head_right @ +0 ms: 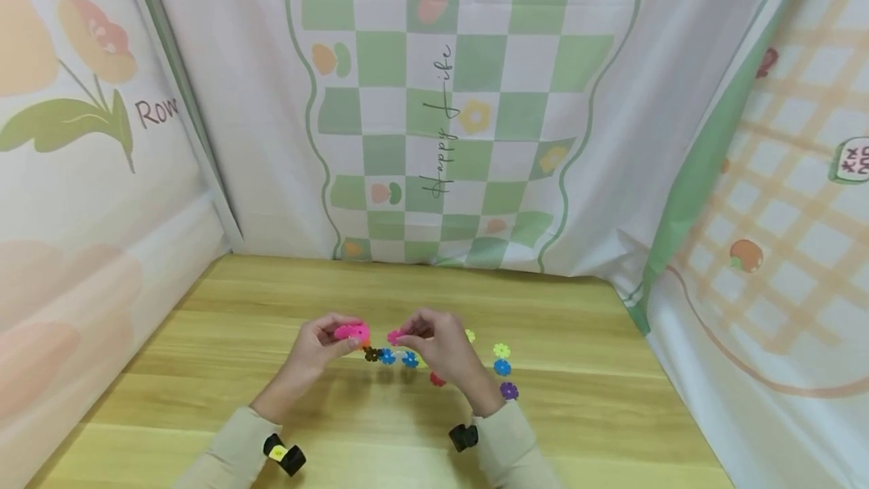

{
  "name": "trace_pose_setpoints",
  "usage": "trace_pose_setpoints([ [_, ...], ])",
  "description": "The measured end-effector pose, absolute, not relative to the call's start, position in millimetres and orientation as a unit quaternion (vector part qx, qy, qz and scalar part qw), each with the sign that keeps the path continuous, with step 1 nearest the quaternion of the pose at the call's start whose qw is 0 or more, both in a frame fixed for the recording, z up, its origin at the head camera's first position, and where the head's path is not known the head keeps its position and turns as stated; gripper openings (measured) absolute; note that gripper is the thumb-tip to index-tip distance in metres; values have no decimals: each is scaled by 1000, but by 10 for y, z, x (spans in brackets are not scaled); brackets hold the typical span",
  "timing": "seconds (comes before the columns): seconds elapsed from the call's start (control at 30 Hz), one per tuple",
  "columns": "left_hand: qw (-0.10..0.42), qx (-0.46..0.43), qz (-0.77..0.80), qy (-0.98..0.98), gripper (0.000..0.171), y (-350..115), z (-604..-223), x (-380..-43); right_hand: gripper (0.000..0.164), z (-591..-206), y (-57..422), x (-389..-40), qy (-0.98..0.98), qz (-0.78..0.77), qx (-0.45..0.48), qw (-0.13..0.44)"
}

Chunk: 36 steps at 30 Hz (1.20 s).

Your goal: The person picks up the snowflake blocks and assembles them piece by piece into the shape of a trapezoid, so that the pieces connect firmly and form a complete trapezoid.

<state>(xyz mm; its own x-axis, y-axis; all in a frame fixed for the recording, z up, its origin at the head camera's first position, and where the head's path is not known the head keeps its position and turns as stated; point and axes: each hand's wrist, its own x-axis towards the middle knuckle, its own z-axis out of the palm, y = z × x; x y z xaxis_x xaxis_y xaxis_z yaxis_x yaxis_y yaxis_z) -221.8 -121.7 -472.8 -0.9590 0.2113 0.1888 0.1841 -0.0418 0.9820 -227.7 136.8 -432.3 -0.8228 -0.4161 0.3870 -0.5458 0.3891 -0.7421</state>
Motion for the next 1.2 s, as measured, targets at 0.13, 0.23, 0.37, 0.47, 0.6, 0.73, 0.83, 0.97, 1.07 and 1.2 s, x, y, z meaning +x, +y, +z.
trace_pose_setpoints([
  [0.13,12,153,706,691,39,-1205,-4735,-2211,10,-4344,1302,-2255,-810,494,304,85],
  [0.23,11,161,708,687,39,-1197,-4741,-2210,10,-4342,1261,-2245,-803,501,311,87],
  [0.37,12,181,711,680,38,-1183,-4753,-2207,11,-4347,1230,-2231,-807,499,303,87],
  [0.47,16,196,711,675,38,-1182,-4768,-2204,12,-4363,1217,-2222,-809,499,296,90],
  [0.6,21,207,712,671,39,-1174,-4781,-2201,11,-4365,1214,-2209,-807,502,295,94],
  [0.73,23,211,714,668,41,-1157,-4785,-2197,9,-4358,1217,-2198,-810,498,294,92],
  [0.83,22,210,713,669,41,-1151,-4785,-2187,9,-4353,1205,-2191,-815,490,296,91],
  [0.97,15,200,713,672,40,-1135,-4783,-2167,10,-4352,1179,-2174,-814,490,295,98],
  [1.07,10,188,711,677,39,-1119,-4782,-2154,10,-4363,1158,-2153,-813,492,290,116],
  [1.2,11,183,709,681,37,-1105,-4788,-2146,11,-4382,1131,-2125,-811,492,284,138],
])
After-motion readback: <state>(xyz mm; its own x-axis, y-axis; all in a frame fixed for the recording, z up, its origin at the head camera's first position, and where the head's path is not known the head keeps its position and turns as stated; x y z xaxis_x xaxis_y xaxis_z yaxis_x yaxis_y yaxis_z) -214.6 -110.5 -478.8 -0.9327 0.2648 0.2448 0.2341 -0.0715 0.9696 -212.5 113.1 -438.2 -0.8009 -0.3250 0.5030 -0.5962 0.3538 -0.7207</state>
